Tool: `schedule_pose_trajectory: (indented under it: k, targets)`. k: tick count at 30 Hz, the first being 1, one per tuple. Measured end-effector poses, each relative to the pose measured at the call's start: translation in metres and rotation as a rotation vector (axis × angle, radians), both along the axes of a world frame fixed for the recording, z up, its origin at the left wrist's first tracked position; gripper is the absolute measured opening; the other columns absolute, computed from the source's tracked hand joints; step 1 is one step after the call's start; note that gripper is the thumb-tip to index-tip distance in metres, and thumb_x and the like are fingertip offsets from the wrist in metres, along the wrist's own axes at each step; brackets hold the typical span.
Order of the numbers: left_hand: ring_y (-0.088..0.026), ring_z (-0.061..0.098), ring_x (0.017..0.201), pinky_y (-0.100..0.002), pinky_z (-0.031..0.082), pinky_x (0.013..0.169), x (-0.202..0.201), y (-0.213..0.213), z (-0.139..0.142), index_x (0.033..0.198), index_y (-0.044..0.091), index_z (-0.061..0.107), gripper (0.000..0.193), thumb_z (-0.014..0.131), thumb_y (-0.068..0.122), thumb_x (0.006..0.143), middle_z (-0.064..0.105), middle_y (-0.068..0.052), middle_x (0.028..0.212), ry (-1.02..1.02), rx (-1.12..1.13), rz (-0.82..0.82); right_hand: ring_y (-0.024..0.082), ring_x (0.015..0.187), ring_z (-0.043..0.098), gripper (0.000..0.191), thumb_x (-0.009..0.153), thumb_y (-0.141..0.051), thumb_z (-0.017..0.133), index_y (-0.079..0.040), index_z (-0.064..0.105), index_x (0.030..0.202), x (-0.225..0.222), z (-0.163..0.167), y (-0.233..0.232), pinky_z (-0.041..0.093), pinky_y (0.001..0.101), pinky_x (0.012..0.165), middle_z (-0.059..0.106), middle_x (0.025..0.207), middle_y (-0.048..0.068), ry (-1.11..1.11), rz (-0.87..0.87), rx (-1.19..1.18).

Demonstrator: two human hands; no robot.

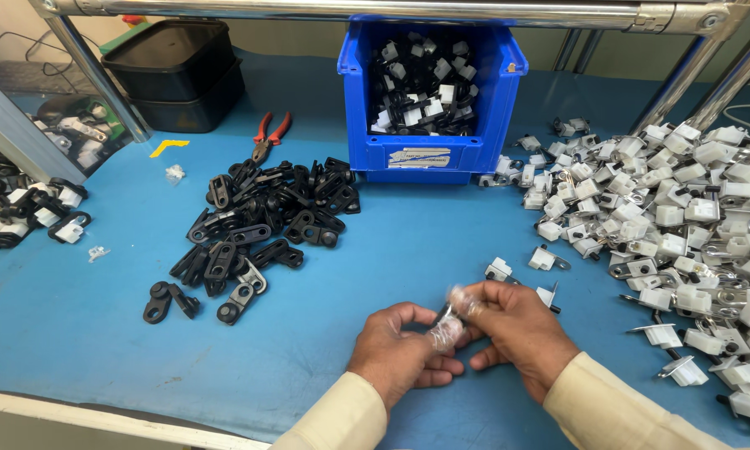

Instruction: The person picks black plastic link plates and white plastic clip components from the workbench, presses the clips onto the plates by hand to assemble them, and places the finished assemblies with the pile of black plates on the left side of the bench, repeating the cycle.

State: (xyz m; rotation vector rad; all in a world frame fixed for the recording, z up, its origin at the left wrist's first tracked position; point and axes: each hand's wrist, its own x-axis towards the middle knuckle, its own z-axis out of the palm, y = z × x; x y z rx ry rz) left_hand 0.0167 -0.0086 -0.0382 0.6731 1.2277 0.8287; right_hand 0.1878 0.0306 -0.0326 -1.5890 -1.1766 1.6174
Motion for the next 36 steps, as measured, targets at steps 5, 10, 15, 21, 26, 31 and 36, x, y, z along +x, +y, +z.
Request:
schedule_pose_trajectory:
  k: [5,10,15,21,26,31,36]
  targets:
    - [-0.021,0.078,0.073,-0.031,0.064,0.062,0.009,0.0,0.003,0.11,0.002,0.066,0.031,0.078,0.019,0.087,0.077,-0.015,0.091,0.129,0.027,0.025,0.016,0.056,0.063,0.026,0.092,-0.023,0.069,0.002,0.072,0.089,-0.009,-0.007,0.006,0.05,0.0294,0.048,0.072,0.072,0.011,-0.036,-0.055,0.164]
    - [-0.022,0.078,0.075,-0.032,0.065,0.064,0.01,-0.003,0.005,0.109,0.003,0.066,0.028,0.075,0.02,0.089,0.078,-0.015,0.092,0.041,-0.023,0.125,0.017,0.053,0.058,0.033,0.098,-0.03,0.063,0.002,0.069,0.09,-0.024,-0.009,0.008,0.045,0.0297,0.044,0.067,0.07,0.009,0.052,-0.243,0.081]
    - [-0.023,0.078,0.082,-0.034,0.066,0.071,0.005,-0.003,0.009,0.109,0.005,0.062,0.026,0.072,0.021,0.091,0.076,-0.015,0.096,-0.051,-0.118,0.146,0.012,0.055,0.059,0.038,0.1,-0.036,0.065,0.001,0.07,0.092,-0.008,-0.002,0.003,0.046,0.0269,0.045,0.069,0.073,0.006,0.086,-0.135,-0.059]
    - [-0.023,0.078,0.085,-0.036,0.065,0.076,0.007,-0.005,0.011,0.107,0.005,0.063,0.026,0.073,0.022,0.09,0.078,-0.014,0.097,-0.051,-0.111,0.168,0.012,0.054,0.055,0.019,0.091,-0.009,0.069,0.004,0.075,0.103,-0.021,-0.018,-0.002,0.039,0.0263,0.042,0.071,0.079,0.01,0.093,-0.243,0.058]
    - [-0.023,0.077,0.087,-0.037,0.066,0.078,0.005,-0.001,0.007,0.108,0.006,0.063,0.026,0.071,0.024,0.091,0.076,-0.012,0.097,-0.097,-0.14,0.184,0.012,0.051,0.05,0.023,0.095,-0.008,0.061,0.003,0.075,0.108,-0.015,-0.018,-0.003,0.033,0.0271,0.04,0.075,0.084,0.007,0.155,-0.321,-0.04]
    - [-0.024,0.076,0.088,-0.037,0.066,0.078,0.001,0.001,0.006,0.107,0.006,0.062,0.028,0.072,0.027,0.091,0.074,-0.013,0.099,-0.129,-0.167,0.201,0.015,0.057,0.057,0.039,0.103,-0.012,0.06,-0.019,0.073,0.14,-0.011,-0.031,-0.028,0.04,0.0276,0.043,0.07,0.086,0.015,-0.064,-0.06,0.085]
    - [-0.022,0.076,0.088,-0.037,0.068,0.079,0.0,0.002,0.007,0.106,0.005,0.062,0.027,0.072,0.026,0.091,0.074,-0.012,0.1,-0.148,-0.189,0.23,0.005,0.078,0.069,0.057,0.09,0.001,0.052,-0.017,0.066,0.141,0.0,-0.046,-0.057,0.059,0.0186,0.063,0.065,0.133,0.0,-0.195,0.279,0.739]
